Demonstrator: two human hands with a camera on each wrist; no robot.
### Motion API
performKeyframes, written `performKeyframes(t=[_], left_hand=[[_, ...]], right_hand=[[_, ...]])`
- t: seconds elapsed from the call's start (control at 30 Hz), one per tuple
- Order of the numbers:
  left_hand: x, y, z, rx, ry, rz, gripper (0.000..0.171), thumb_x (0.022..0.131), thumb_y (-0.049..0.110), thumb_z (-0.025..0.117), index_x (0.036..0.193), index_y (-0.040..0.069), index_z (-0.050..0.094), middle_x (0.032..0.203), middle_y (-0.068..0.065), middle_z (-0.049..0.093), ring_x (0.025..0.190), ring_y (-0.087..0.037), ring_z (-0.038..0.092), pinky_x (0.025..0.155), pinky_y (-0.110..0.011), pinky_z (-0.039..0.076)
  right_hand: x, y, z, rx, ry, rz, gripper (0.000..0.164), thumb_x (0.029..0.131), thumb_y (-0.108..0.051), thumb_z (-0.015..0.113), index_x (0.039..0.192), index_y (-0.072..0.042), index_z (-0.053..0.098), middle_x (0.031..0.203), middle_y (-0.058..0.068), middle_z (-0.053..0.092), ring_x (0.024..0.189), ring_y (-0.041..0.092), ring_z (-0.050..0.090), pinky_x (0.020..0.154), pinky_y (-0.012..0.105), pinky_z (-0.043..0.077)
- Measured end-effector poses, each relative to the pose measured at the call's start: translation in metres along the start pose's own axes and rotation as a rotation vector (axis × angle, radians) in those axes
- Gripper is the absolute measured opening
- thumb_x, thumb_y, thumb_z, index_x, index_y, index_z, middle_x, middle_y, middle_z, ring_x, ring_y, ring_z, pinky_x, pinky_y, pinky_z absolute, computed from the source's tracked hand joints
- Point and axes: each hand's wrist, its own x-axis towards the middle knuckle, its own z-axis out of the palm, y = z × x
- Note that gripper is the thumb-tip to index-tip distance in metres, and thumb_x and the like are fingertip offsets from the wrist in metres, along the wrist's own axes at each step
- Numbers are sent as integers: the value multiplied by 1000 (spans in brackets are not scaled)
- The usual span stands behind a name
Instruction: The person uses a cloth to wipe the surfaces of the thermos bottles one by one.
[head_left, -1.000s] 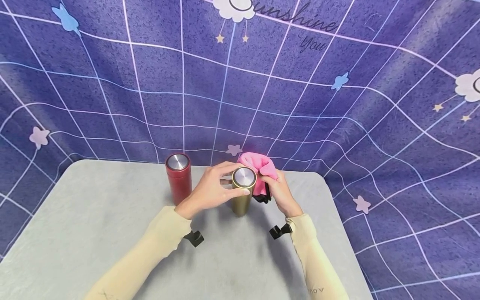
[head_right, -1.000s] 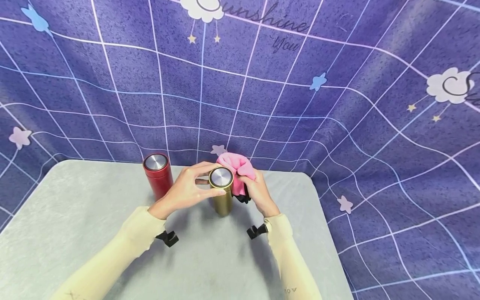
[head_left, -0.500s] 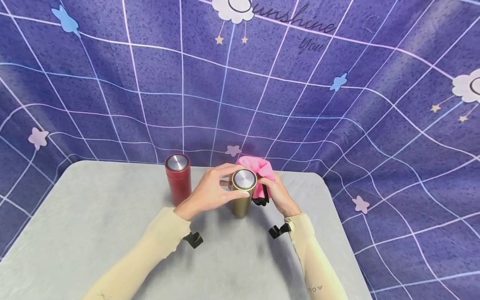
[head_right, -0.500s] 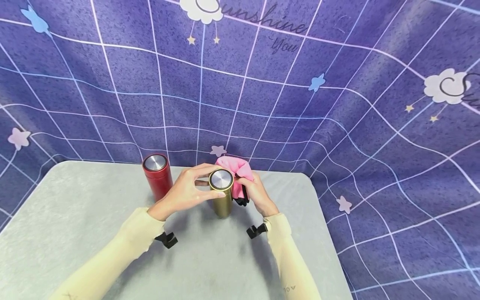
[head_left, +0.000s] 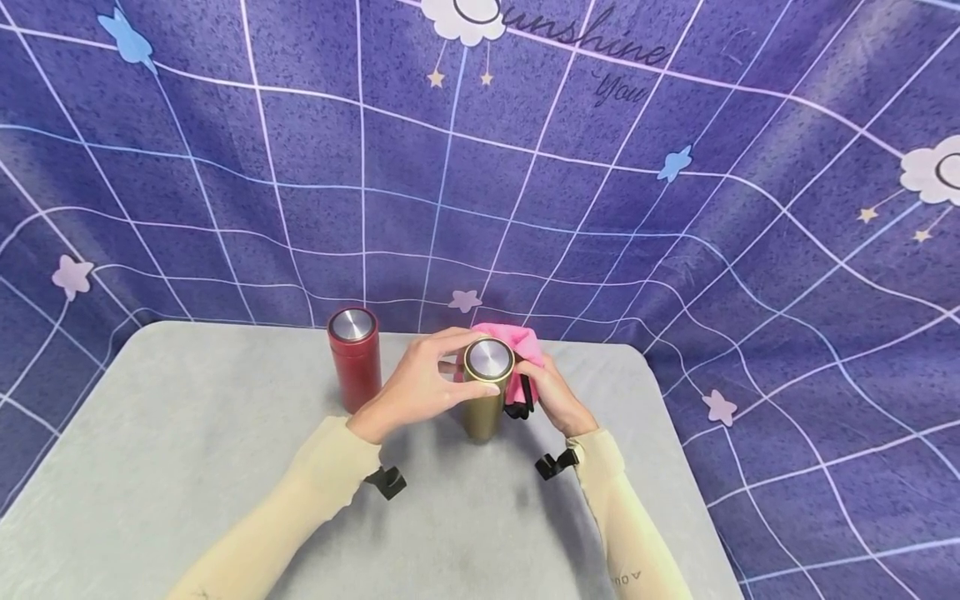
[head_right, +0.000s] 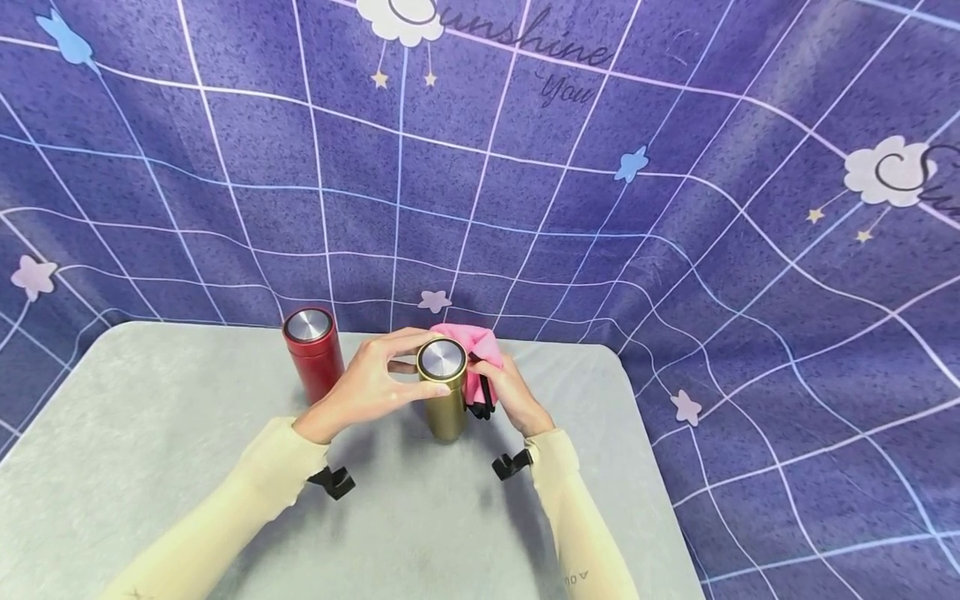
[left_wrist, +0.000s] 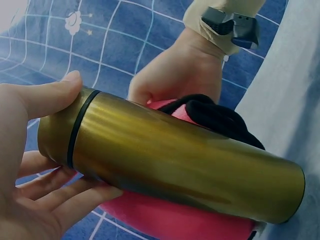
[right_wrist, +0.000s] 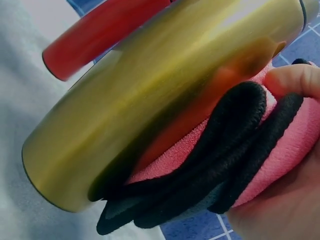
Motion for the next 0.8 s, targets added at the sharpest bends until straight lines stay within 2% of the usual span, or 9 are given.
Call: performKeyframes(t=[0.27, 0.43, 0.63, 0.8], left_hand=[[1, 12, -5, -7, 17, 0, 63, 78, 26, 99, 135, 19, 75, 130, 6, 73, 112, -14, 71, 89, -29, 63], [3, 20, -9, 4, 27, 3, 62, 78, 26, 99, 135, 20, 76, 130, 6, 75, 113, -14, 72, 88, -28, 63], [4, 27, -15, 13, 3, -3, 61, 80, 25, 98, 136, 20, 75, 126, 6, 77, 108, -13, 74, 86, -28, 63], [5, 34, -17, 6, -4, 16, 62, 79, 23, 98, 136, 19, 75, 126, 5, 77, 107, -13, 75, 86, -28, 63]], right_hand=[[1, 12, 0, 16, -25, 40, 18, 95, -9, 51, 86, -11, 67, 61, 4, 68, 53, 14, 67, 52, 25, 53], [0, 19, -1, 17, -34, 73, 20, 96, -9, 50, 86, -12, 68, 60, 2, 67, 52, 12, 66, 52, 24, 53], [-1, 23, -1, 14, -70, 93, 26, 98, -9, 49, 83, -15, 70, 62, -1, 68, 54, 10, 65, 54, 24, 55], [2, 30, -2, 1, -88, 107, 24, 102, -12, 50, 93, -17, 72, 65, -3, 68, 54, 8, 63, 56, 23, 54]])
